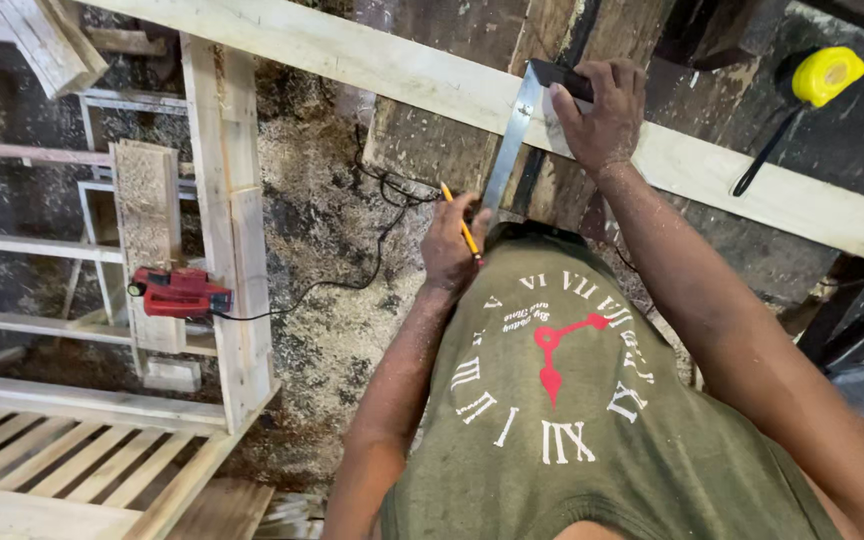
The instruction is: The person measures a long wooden board with a tape measure on a workbench and marks it with a pencil. They reposition the board, use a square with the pencil to mark a straight line across it, then measure the board again with the tape measure.
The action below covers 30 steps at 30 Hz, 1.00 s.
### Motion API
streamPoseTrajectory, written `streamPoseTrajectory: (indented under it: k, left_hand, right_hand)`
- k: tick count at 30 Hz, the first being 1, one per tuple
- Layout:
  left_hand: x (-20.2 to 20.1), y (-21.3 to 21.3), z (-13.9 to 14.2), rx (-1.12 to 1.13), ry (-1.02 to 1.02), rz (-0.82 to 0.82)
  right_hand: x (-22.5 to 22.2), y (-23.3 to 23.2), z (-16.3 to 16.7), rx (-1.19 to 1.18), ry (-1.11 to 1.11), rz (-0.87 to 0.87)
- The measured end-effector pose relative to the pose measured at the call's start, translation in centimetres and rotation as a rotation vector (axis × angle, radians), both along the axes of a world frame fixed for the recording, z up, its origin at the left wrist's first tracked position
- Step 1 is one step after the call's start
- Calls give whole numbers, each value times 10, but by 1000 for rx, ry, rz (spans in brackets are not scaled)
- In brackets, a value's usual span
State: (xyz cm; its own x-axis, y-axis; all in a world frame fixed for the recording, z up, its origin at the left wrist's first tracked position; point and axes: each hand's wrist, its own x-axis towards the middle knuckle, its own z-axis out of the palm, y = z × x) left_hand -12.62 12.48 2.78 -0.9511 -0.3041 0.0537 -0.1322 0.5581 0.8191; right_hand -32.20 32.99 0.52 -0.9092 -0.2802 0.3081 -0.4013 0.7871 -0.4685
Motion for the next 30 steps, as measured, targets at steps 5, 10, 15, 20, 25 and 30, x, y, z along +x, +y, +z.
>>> streamPoseTrajectory:
  k: [5,10,15,20,25,30]
  left_hand:
    - [-12,-19,11,-51,91,64]
    - [-27,-36,21,7,170,42]
    - [-51,-30,19,203,124,28]
    - [-76,-14,13,295,175,20]
    - [-101,-6,10,234,223,-17]
    - [-123,0,12,373,105,-17]
  right_hand:
    - [-1,-1,3,1,-22,11]
    - [0,-4,7,7,-29,0]
    - [0,-4,11,-9,-33,0]
    - [0,-4,10,8,-9,8]
    - [0,-6,9,61,-28,-5]
    - [0,-4,5,163,13,16]
